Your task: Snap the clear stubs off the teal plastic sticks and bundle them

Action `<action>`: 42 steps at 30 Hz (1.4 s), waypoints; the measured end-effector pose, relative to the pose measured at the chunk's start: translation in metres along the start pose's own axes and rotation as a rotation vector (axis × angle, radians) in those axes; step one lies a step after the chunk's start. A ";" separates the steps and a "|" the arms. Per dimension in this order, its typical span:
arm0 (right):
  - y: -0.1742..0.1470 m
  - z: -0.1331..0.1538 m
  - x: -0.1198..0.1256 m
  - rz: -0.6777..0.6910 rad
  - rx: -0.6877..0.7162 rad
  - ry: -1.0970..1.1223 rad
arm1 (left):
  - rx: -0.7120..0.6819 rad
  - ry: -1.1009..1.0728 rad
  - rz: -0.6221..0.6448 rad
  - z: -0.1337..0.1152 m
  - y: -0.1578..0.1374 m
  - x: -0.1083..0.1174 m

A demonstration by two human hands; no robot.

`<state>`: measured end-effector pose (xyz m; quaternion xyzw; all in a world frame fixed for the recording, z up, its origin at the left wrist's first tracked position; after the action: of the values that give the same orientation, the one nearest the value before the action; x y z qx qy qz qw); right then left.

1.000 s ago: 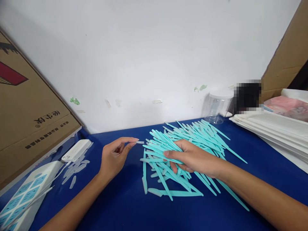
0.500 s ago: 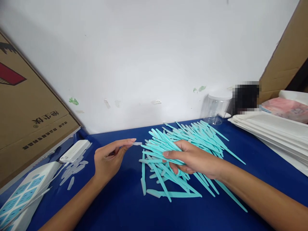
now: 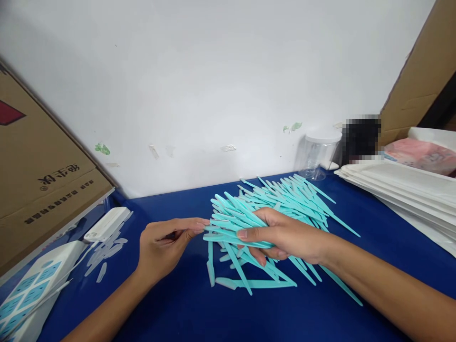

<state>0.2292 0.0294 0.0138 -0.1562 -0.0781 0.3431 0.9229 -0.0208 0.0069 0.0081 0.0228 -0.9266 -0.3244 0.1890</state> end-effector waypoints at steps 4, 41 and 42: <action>0.003 -0.007 0.004 0.015 0.003 0.003 | 0.039 -0.032 0.001 0.000 -0.001 0.001; 0.017 -0.012 0.024 -0.303 0.170 -0.319 | 0.342 0.385 0.645 0.065 0.027 0.059; 0.018 -0.012 0.023 -0.299 0.161 -0.310 | 0.332 0.358 0.570 0.063 0.027 0.053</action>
<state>0.2389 0.0545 -0.0029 -0.0142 -0.2136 0.2276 0.9499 -0.0908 0.0566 -0.0035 -0.1496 -0.8880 -0.0949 0.4243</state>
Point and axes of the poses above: each hand's wrist, its own y-axis towards the middle knuckle, its own x-axis out of the back of the hand, z = x × y, the point moved 3 cm from there along y, towards the middle knuckle, and after that the axes turned 5 degrees about -z, right-handed, at the moved point
